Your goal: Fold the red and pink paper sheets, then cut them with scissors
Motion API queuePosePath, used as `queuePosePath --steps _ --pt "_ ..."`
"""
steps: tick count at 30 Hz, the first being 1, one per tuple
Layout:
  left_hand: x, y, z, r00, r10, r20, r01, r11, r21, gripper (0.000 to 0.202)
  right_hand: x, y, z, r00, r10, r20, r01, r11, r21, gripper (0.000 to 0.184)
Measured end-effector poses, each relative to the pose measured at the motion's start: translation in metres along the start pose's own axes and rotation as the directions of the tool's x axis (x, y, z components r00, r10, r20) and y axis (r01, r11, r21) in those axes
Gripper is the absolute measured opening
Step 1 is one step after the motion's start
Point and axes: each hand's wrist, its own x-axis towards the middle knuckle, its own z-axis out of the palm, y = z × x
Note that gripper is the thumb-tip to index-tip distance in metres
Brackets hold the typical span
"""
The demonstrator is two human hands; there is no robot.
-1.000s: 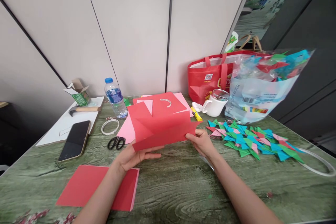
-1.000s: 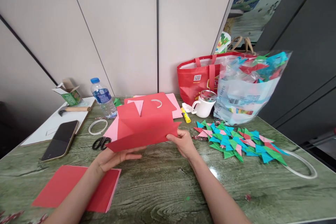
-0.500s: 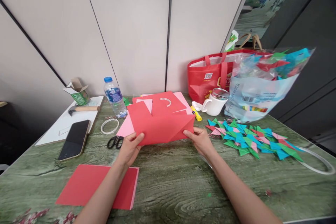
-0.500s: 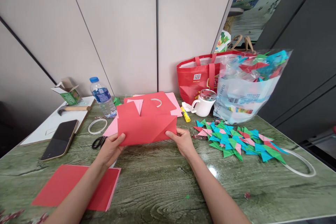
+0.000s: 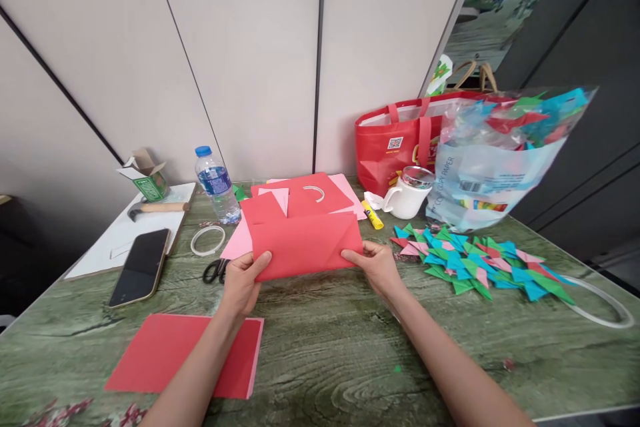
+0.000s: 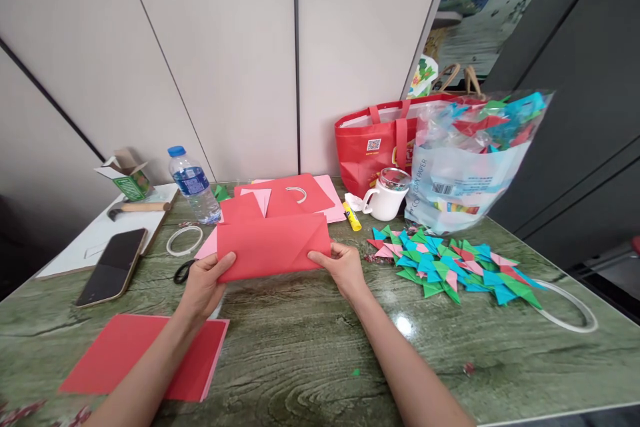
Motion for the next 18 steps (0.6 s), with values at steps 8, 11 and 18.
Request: queuePosePath --steps 8,11,18 --pt "-0.006 0.004 0.007 0.994 0.078 0.073 -0.083 0.995 0.057 0.075 -0.006 -0.021 0.003 0.971 -0.179 0.158 0.162 0.98 0.115 0.091" --pt "-0.009 0.007 0.01 0.984 0.107 0.145 -0.119 0.99 0.075 0.098 -0.008 -0.022 0.003 0.967 -0.178 0.182 0.162 0.982 0.1 0.092" --pt "-0.005 0.005 0.003 0.961 0.172 0.216 -0.209 0.964 0.165 0.078 -0.006 -0.017 0.001 0.968 -0.153 0.201 0.14 0.987 0.076 0.092"
